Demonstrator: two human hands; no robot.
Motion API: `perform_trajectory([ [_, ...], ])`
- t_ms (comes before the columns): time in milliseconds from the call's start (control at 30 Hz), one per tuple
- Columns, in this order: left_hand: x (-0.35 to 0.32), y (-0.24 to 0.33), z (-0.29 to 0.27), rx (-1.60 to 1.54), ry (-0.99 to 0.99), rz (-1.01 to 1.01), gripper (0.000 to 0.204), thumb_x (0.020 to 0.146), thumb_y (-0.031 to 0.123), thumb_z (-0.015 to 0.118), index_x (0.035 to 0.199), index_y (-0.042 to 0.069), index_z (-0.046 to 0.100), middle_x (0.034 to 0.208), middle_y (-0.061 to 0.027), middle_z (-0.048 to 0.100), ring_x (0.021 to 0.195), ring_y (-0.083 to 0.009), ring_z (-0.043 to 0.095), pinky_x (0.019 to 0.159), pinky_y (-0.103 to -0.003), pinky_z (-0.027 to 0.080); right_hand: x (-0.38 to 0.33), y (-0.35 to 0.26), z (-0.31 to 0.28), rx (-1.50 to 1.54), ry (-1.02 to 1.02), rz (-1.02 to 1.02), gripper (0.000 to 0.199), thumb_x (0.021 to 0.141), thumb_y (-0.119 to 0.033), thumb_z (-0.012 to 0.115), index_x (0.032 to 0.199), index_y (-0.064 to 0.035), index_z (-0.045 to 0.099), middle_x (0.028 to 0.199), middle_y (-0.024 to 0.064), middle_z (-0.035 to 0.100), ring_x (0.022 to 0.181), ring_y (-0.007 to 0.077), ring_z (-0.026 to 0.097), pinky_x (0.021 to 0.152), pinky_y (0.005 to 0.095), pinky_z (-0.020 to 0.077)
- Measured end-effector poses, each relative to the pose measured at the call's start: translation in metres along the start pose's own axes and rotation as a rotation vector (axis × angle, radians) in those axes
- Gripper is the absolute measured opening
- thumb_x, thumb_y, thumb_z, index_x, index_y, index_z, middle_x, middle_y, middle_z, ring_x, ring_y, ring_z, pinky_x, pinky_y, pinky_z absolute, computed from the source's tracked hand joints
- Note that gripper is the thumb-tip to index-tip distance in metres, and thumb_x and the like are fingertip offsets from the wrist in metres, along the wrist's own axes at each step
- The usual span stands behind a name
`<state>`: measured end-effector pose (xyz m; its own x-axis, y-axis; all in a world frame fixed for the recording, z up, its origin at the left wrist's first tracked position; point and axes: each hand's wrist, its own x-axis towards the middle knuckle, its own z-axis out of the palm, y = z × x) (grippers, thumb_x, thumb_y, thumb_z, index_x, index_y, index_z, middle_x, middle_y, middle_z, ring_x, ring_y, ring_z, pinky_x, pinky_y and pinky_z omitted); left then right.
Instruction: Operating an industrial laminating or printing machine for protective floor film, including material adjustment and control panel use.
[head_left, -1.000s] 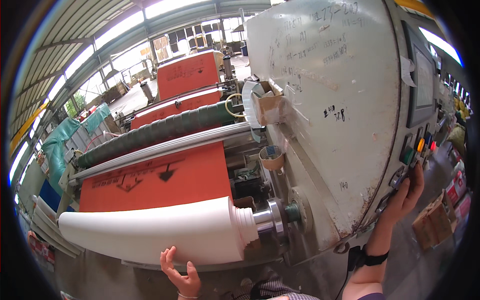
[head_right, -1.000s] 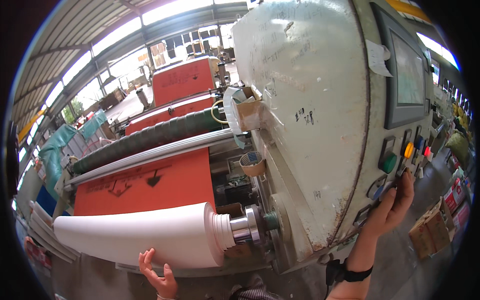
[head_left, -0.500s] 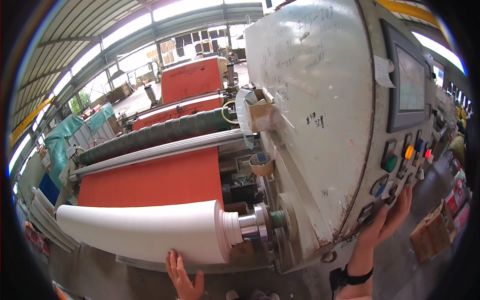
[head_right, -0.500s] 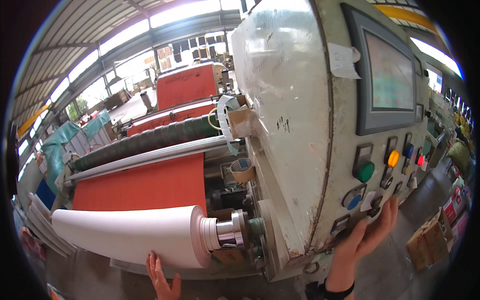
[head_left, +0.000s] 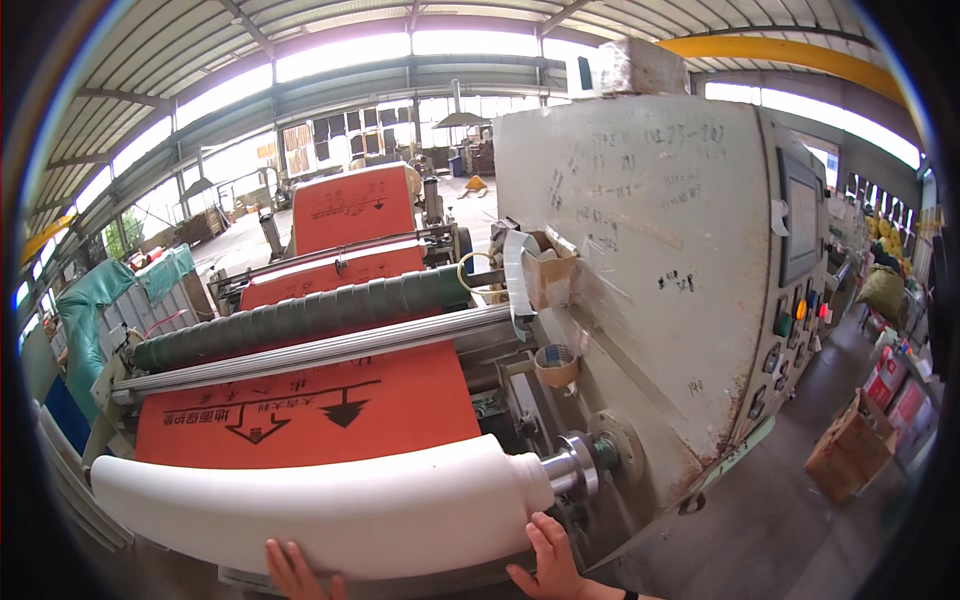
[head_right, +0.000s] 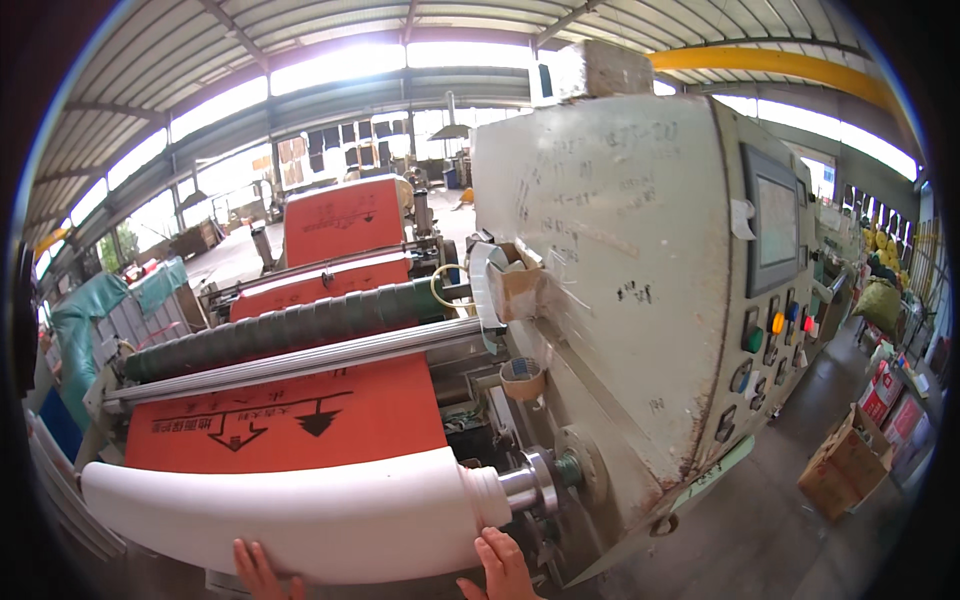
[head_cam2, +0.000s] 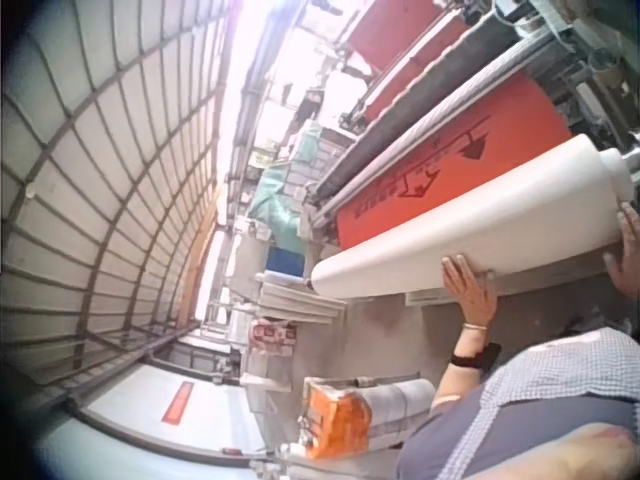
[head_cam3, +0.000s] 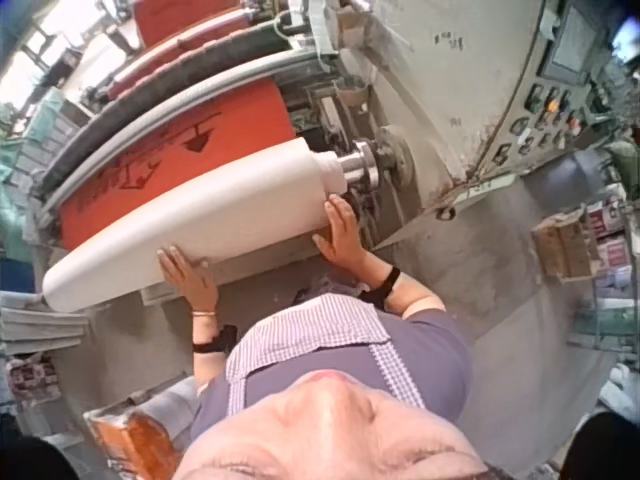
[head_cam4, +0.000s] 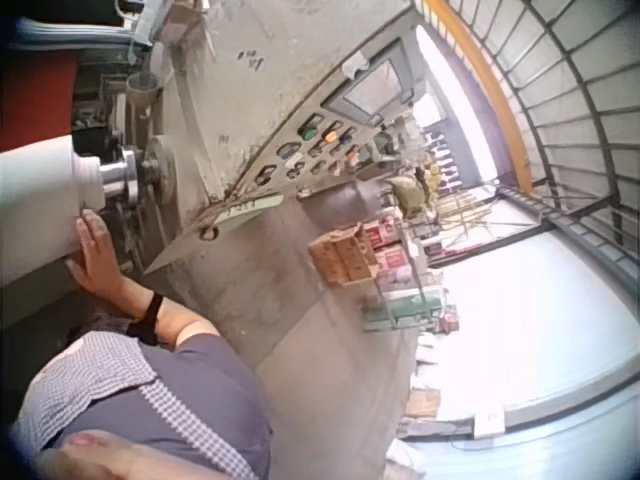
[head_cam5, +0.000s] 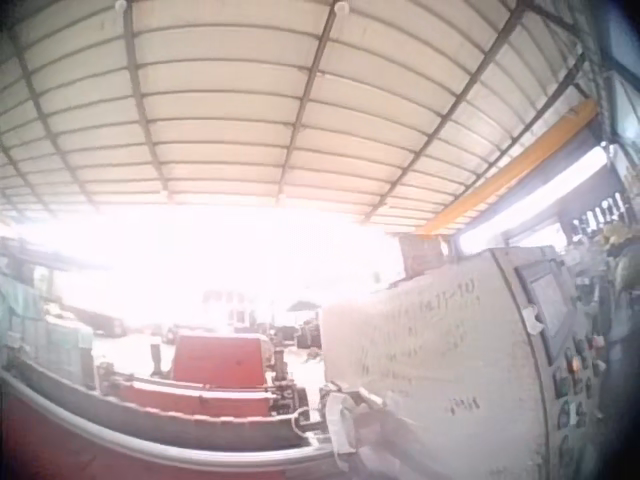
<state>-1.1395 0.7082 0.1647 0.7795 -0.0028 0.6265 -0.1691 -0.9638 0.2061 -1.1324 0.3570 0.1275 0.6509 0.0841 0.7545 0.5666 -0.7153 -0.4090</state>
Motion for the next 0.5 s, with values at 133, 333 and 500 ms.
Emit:
perform_trajectory([
  [133,0.017,-0.07,-0.002,0.142,0.04,0.04,0.075,0.097,0.051,0.043,0.15,0.0,0.029,0.154,-0.0282,0.025,0.142,-0.0465,0.022,0.113,-0.06,0.014,0.03,-0.019,0.048,-0.19,0.164,0.176,0.063,0.093,-0.037,0.057,0.136,0.0077,0.044,0.138,0.0324,0.041,0.124,0.0507,0.041,0.106,0.0558,0.0331],
  [333,0.055,-0.083,0.008,0.135,0.202,0.078,0.069,0.097,0.053,0.037,0.141,0.0,0.047,0.147,-0.0243,0.041,0.139,-0.0442,0.032,0.115,-0.057,0.011,0.068,-0.015,0.061,-0.388,0.21,0.086,0.059,0.096,-0.034,0.052,0.134,0.0103,0.046,0.132,0.0325,0.048,0.119,0.0506,0.046,0.101,0.0565,0.0364],
  [500,0.068,-0.087,0.011,0.093,0.238,0.061,0.068,0.097,0.053,0.038,0.14,0.001,0.049,0.143,-0.0213,0.048,0.139,-0.0405,0.035,0.117,-0.054,0.01,0.101,-0.034,0.063,-0.354,0.18,0.137,0.05,0.098,-0.026,0.048,0.134,0.0103,0.046,0.13,0.0327,0.049,0.117,0.0491,0.05,0.101,0.0529,0.0393],
])
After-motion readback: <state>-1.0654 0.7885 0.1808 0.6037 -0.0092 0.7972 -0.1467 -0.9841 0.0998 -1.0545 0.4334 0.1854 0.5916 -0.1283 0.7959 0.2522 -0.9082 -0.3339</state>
